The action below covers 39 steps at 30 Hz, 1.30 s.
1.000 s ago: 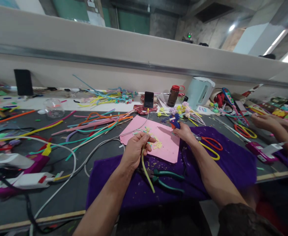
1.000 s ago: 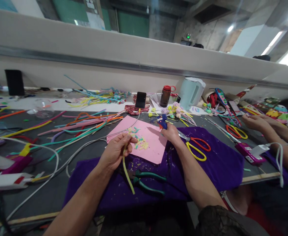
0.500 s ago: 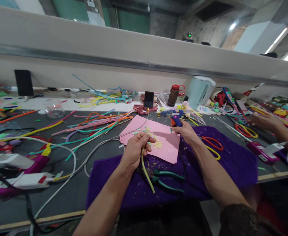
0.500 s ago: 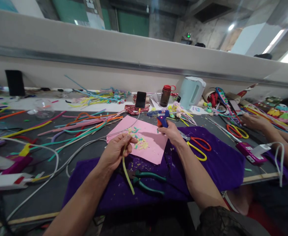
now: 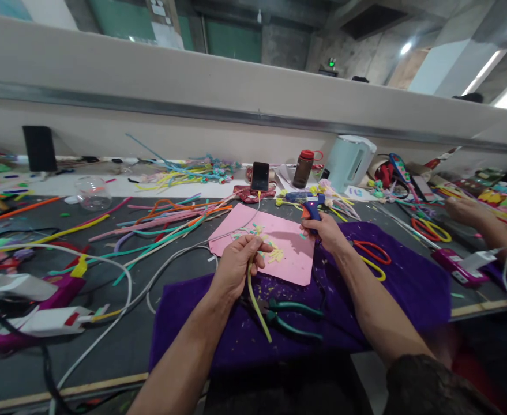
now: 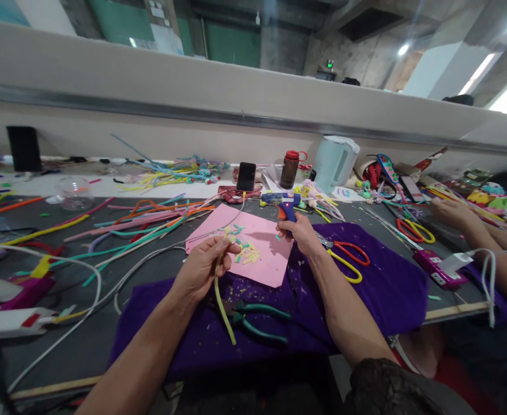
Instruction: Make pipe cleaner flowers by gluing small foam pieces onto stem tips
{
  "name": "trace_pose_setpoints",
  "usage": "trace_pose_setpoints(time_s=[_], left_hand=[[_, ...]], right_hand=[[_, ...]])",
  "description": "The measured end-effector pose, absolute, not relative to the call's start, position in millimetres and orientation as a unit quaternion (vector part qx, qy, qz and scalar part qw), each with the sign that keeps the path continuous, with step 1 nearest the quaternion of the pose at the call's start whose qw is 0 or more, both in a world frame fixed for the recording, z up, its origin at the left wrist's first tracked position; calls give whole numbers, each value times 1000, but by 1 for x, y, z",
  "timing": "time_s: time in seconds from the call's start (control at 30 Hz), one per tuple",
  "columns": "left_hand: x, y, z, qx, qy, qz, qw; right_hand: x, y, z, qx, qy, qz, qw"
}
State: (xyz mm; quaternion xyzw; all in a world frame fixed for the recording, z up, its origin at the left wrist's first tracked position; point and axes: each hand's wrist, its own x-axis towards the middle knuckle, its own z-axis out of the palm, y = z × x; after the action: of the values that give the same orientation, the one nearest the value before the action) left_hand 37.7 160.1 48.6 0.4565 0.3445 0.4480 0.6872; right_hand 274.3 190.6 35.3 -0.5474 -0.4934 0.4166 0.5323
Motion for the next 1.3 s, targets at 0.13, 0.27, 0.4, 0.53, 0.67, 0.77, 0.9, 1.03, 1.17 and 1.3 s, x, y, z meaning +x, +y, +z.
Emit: trace_pose_setpoints(time_s=[0.13,0.27,0.4,0.53,0.67,0.77,0.9,1.03,1.17,1.3], left_hand=[[38,160,49,450,346,450,689],[39,159,49,446,339,447,697],[40,157,48,456,320,411,722],[40,157,48,472,317,390,724],[40,158,47,481,324,387,717],[40,158,47,486,328,381,715],[40,158,47,490,329,378,714],[40,158,47,496,322,376,713],[40,157,48,498,325,373,712],[40,156,49,497,327,373,712]], right_hand=[[273,189,36,-535,-487,433,537],[267,184,42,-515,-492,457,533],[265,183,41,-545,-522,443,484],[272,191,28,-620,-529,382,436],[280,199,19,-636,-522,348,449],[283,201,17,-650,-523,331,441],[282,200,19,-661,-522,351,410],[280,198,21,-657,-531,375,381],[284,199,20,-683,-532,331,376],[294,203,20,-714,-517,250,400]])
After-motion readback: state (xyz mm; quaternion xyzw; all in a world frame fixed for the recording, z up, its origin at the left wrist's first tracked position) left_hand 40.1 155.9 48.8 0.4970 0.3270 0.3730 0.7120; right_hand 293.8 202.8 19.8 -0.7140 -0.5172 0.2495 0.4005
